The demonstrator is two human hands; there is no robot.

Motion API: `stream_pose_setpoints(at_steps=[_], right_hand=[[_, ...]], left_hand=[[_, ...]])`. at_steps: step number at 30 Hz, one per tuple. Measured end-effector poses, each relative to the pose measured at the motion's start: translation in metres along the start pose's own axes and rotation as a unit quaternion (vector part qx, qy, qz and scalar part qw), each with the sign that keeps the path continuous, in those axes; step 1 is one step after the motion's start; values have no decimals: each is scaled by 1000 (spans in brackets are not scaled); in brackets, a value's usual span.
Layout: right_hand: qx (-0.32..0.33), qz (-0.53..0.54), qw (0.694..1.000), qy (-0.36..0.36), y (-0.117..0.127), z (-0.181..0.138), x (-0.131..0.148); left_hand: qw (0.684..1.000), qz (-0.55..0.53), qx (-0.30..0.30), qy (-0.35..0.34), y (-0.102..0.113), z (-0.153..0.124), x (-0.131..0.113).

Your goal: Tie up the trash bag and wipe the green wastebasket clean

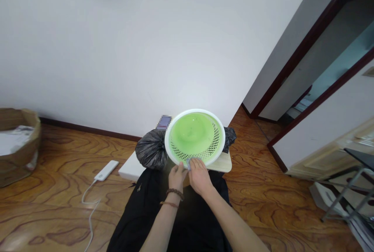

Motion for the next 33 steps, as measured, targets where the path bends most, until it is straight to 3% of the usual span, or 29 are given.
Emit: stream_pose_setpoints(at_steps=[5,9,12,19,24,28,33], right_hand=[[49,-13,998,41,21,4,-14],[40,-61,997,30,41,3,-36],[17,-62,998,8,37,0,-37],[23,17,1000,1,3,4,-1],[39,-11,997,59,24,10,-10],[31,-64,996,57,46,7,-30],[29,-40,999,20,36,-2,-28]], left_hand=[[1000,-28,-2,6,-3,-6,-6],[999,-36,10,7,-8,-11,-8],[999,-35,15,8,-11,-12,-5],[999,-40,17,18,-7,-12,-2],[998,-59,14,19,-8,-14,-9],[998,-57,15,26,-13,-19,-10],[998,-48,10,27,-14,-20,-6]])
Point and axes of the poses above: each hand's wrist, its own z-axis towards the middle knuckle, its own y-axis out of the back of the hand, x = y × z, the point moved 3 cm from there along z, towards the middle knuckle, and after that the axes turned 7 degrees about z, right-handed, at the moved point
